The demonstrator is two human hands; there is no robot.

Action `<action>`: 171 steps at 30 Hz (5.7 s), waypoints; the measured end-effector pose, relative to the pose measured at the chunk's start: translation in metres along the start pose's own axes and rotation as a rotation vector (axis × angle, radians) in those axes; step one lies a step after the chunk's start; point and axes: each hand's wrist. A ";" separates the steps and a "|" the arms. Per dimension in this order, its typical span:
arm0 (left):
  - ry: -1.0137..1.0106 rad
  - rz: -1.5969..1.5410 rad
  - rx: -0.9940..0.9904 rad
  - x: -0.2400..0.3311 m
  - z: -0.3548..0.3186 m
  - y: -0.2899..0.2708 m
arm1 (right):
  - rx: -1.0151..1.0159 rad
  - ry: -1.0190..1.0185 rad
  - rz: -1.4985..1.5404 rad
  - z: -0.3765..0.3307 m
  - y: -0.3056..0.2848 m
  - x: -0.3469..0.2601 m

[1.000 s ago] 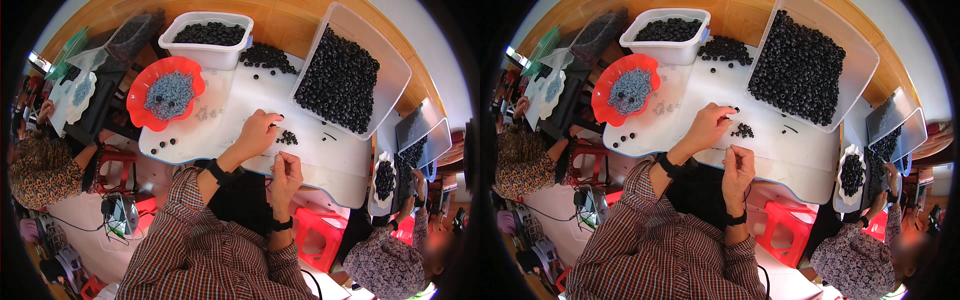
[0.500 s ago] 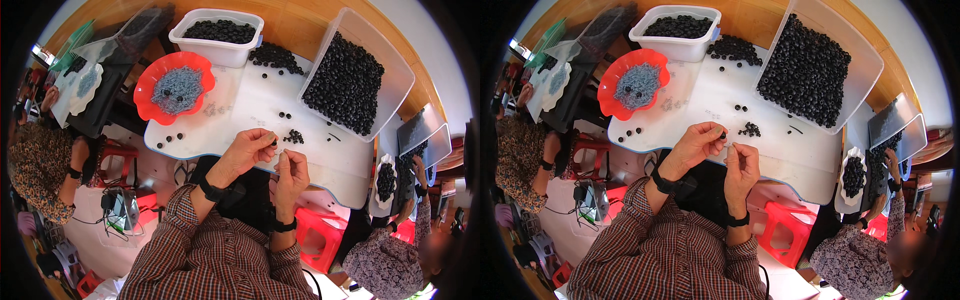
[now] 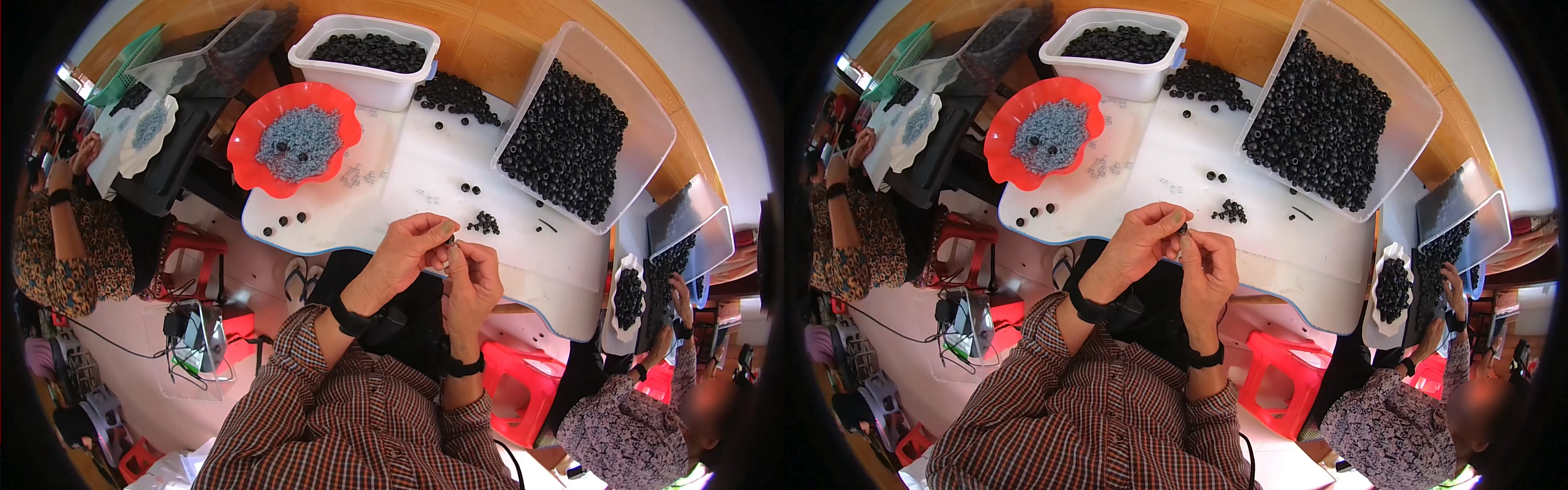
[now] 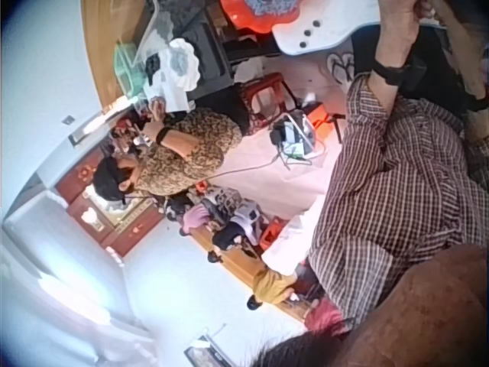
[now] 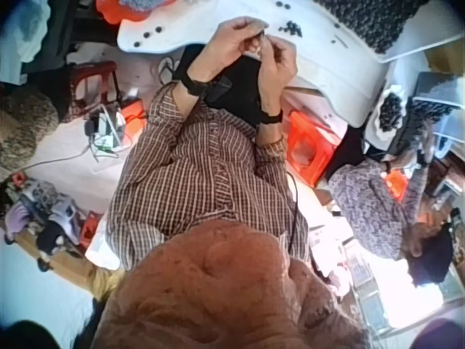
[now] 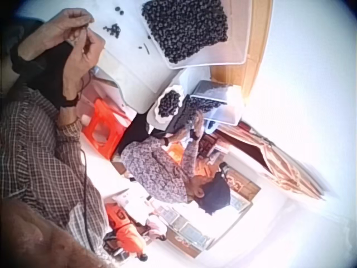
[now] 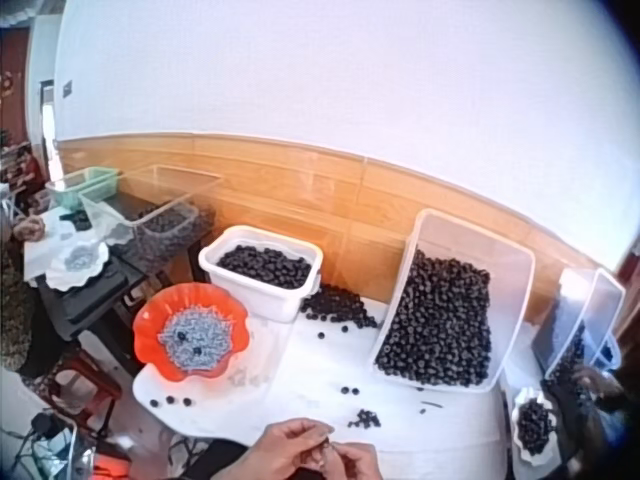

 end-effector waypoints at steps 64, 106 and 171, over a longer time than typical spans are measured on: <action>-0.047 -0.126 -0.052 -0.013 0.001 -0.036 | -0.140 -0.325 -1.196 0.045 -0.023 0.046; -0.035 -0.080 -0.035 -0.010 -0.007 -0.035 | -0.155 -0.338 -1.117 0.042 -0.019 0.040; 0.027 0.025 -0.008 -0.005 -0.017 -0.025 | -0.107 0.087 -0.166 0.014 0.001 0.001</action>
Point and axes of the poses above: each hand's wrist, its own z-axis towards the middle knuckle, its own y-axis out of the palm, x = y × z, and after that the axes turned 9 degrees about -y, right-handed
